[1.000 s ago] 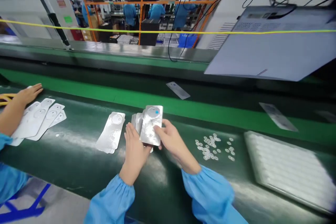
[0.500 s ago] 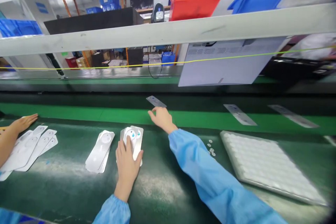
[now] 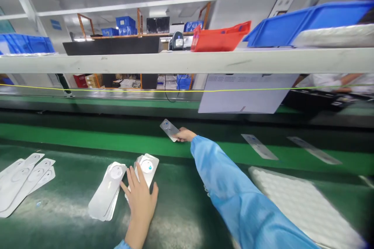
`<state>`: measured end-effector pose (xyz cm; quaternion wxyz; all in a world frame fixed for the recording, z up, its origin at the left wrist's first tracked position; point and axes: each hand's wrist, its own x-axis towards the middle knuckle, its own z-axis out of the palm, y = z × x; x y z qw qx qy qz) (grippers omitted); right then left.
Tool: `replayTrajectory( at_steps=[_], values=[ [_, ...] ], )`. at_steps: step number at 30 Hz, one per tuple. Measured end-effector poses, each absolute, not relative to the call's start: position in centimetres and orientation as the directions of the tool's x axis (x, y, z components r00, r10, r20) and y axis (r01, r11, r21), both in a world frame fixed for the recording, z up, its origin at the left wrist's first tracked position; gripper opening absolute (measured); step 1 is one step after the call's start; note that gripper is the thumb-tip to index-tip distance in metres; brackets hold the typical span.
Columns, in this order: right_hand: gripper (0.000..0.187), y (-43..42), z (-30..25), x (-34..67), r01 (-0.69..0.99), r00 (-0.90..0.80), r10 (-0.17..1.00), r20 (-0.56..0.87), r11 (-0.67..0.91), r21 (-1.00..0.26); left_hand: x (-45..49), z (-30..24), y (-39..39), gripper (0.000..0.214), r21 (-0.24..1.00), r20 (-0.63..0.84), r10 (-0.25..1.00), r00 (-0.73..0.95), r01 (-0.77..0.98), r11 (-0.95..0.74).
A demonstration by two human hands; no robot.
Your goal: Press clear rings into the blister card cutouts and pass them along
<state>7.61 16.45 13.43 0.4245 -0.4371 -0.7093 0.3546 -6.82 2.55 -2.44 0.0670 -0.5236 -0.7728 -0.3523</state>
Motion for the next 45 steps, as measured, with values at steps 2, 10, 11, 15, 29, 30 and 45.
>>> replayTrajectory(
  at_steps=[2, 10, 11, 15, 29, 30, 45],
  values=[
    [0.036, 15.7, 12.8, 8.8, 0.285, -0.33, 0.917, 0.224, 0.323, -0.902, -5.6, -1.1, 2.9, 0.084, 0.644, 0.479, 0.751, -0.455, 0.764, 0.051],
    [0.053, 2.0, 2.1, 15.7, 0.224, -0.553, 0.817, -0.163, -0.043, -0.974, -0.8, 2.9, 3.7, 0.059, 0.821, -0.14, 0.99, -0.017, -0.56, 0.107],
    [0.049, 0.4, 1.4, 16.6, 0.251, -0.505, 0.852, -0.137, -0.007, -0.968, -0.5, 2.5, 3.5, 0.054, 0.806, -0.181, 0.983, 0.038, -0.567, 0.17],
    [0.032, -2.0, 1.7, 18.7, 0.397, -0.224, 0.966, 0.13, 0.212, -0.893, 0.0, 0.6, 2.6, 0.04, 0.824, -0.329, 0.935, 0.13, -0.445, 0.351],
    [0.047, 0.5, -0.8, 16.1, 0.674, -0.323, 0.794, 0.515, 0.575, -0.464, -0.1, -0.1, 1.9, 0.03, 0.983, -0.159, 0.985, 0.062, -0.085, 0.164],
    [0.047, 0.6, -0.7, 16.1, 0.688, -0.333, 0.793, 0.51, 0.574, -0.443, -0.2, 0.1, 1.8, 0.031, 0.986, -0.153, 0.986, 0.06, -0.056, 0.156],
    [0.019, 2.6, 0.2, 15.2, 0.784, -0.292, 0.888, 0.355, 0.435, -0.443, -1.1, -2.2, 3.0, 0.049, 0.906, -0.413, 0.91, 0.045, -0.085, 0.416]
  ],
)
